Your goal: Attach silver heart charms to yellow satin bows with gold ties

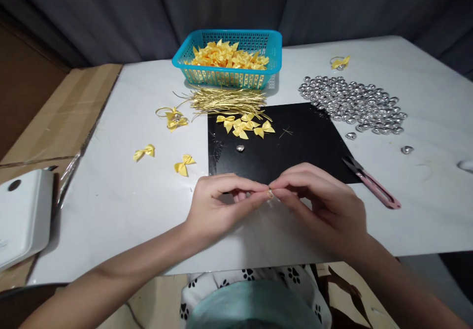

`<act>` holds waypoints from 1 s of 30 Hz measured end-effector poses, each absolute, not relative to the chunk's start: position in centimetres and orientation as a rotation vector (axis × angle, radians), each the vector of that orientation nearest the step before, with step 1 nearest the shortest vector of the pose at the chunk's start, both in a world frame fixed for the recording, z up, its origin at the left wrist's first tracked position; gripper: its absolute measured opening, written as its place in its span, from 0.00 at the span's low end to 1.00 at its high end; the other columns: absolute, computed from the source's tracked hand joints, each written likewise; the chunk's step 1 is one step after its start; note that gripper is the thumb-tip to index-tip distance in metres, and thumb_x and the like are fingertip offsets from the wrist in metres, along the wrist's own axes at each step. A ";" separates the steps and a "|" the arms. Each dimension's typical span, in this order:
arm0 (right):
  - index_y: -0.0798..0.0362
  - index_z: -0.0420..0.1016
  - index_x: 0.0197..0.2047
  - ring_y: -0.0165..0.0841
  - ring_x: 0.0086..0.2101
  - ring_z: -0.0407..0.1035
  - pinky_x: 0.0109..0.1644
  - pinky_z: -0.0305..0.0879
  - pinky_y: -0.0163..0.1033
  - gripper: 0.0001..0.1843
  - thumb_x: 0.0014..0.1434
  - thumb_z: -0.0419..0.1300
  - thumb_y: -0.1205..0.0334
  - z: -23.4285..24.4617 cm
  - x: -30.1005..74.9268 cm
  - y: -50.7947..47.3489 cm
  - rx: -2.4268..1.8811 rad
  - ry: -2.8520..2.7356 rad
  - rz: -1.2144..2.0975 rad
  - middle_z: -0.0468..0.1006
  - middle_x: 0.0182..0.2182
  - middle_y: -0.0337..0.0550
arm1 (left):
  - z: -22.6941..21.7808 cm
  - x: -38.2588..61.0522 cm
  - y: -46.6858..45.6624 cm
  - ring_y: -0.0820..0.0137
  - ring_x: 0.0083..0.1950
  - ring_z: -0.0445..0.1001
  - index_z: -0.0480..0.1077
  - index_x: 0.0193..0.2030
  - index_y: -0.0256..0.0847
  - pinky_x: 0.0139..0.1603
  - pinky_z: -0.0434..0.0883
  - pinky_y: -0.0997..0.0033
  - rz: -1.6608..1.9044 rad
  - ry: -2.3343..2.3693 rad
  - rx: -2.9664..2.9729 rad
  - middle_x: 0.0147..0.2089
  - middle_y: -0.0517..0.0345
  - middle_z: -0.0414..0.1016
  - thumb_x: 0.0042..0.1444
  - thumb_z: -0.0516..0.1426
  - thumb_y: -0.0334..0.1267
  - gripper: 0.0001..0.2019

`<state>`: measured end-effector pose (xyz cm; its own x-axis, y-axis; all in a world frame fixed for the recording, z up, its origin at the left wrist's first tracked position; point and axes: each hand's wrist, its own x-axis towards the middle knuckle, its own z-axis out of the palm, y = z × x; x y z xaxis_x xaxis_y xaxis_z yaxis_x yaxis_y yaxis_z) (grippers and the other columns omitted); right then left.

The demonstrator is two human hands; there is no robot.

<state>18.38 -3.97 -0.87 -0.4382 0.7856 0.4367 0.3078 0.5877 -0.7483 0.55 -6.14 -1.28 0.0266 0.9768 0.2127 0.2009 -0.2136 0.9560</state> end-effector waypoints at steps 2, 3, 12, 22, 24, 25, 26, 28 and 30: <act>0.50 0.72 0.37 0.24 0.29 0.67 0.25 0.62 0.28 0.07 0.60 0.58 0.72 -0.9 18.3 -4.1 -0.880 -1.986 0.780 0.74 0.31 0.37 | -1.4 0.7 -6.2 0.78 0.20 0.67 0.80 0.28 0.39 0.21 0.66 0.80 1.301 1.250 1.530 0.21 0.59 0.77 0.47 0.66 0.31 0.01; 0.50 0.72 0.37 0.24 0.29 0.67 0.25 0.61 0.28 0.07 0.60 0.58 0.72 -0.9 18.2 -4.1 -0.886 -1.973 0.797 0.74 0.31 0.37 | -1.4 0.7 -6.3 0.79 0.19 0.66 0.80 0.28 0.39 0.20 0.66 0.80 1.323 1.248 1.541 0.21 0.60 0.77 0.47 0.66 0.31 0.01; 0.50 0.73 0.37 0.24 0.28 0.66 0.26 0.62 0.30 0.07 0.60 0.58 0.72 -1.3 18.0 -4.2 -0.893 -1.930 0.888 0.74 0.31 0.37 | -1.6 0.6 -6.6 0.78 0.21 0.71 0.78 0.33 0.40 0.22 0.69 0.81 1.468 1.183 1.686 0.25 0.60 0.79 0.48 0.66 0.29 0.05; 0.51 0.73 0.35 0.26 0.27 0.67 0.25 0.62 0.30 0.06 0.60 0.57 0.71 -0.8 18.0 -4.2 -0.877 -1.919 0.909 0.73 0.29 0.39 | -1.3 0.3 -6.4 0.75 0.21 0.70 0.80 0.33 0.44 0.25 0.68 0.74 1.362 1.145 1.781 0.27 0.60 0.81 0.51 0.63 0.28 0.07; 0.51 0.72 0.35 0.27 0.27 0.67 0.25 0.62 0.31 0.07 0.60 0.57 0.71 -0.9 18.0 -4.3 -0.878 -1.912 0.940 0.73 0.30 0.40 | -1.2 0.3 -6.4 0.75 0.21 0.69 0.80 0.32 0.44 0.25 0.68 0.74 1.339 1.159 1.722 0.24 0.60 0.79 0.50 0.64 0.29 0.05; 0.51 0.72 0.36 0.26 0.27 0.66 0.24 0.62 0.31 0.07 0.60 0.57 0.71 -1.0 18.0 -4.4 -0.877 -1.907 0.958 0.73 0.30 0.40 | -1.2 0.4 -6.5 0.75 0.21 0.68 0.80 0.31 0.44 0.24 0.67 0.74 1.318 1.175 1.668 0.23 0.60 0.78 0.49 0.64 0.30 0.04; 0.51 0.72 0.36 0.26 0.26 0.66 0.24 0.62 0.30 0.07 0.60 0.56 0.72 -1.0 18.0 -4.4 -0.876 -1.903 0.976 0.73 0.30 0.40 | -1.1 0.5 -6.5 0.76 0.21 0.68 0.80 0.30 0.44 0.24 0.67 0.74 1.291 1.189 1.588 0.23 0.60 0.78 0.48 0.65 0.31 0.04; 0.51 0.72 0.37 0.25 0.26 0.65 0.23 0.61 0.30 0.07 0.60 0.56 0.72 -1.1 18.2 -4.6 -0.869 -1.900 1.005 0.72 0.31 0.39 | -0.9 0.7 -6.4 0.76 0.21 0.68 0.80 0.28 0.43 0.23 0.67 0.76 1.222 1.193 1.344 0.22 0.60 0.77 0.46 0.66 0.31 0.02; 0.50 0.71 0.38 0.26 0.27 0.66 0.25 0.62 0.31 0.08 0.60 0.56 0.73 -1.2 18.3 -4.6 -0.824 -1.910 1.030 0.72 0.31 0.39 | -0.7 0.8 -6.2 0.77 0.21 0.69 0.79 0.25 0.42 0.22 0.66 0.79 1.130 1.130 1.025 0.21 0.60 0.77 0.45 0.66 0.32 0.02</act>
<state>18.33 -4.58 -1.17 -0.4700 0.8158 0.3372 0.1663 0.4570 -0.8738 0.79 -6.23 -0.68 0.0629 0.9884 -0.1383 -0.1384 0.1459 0.9796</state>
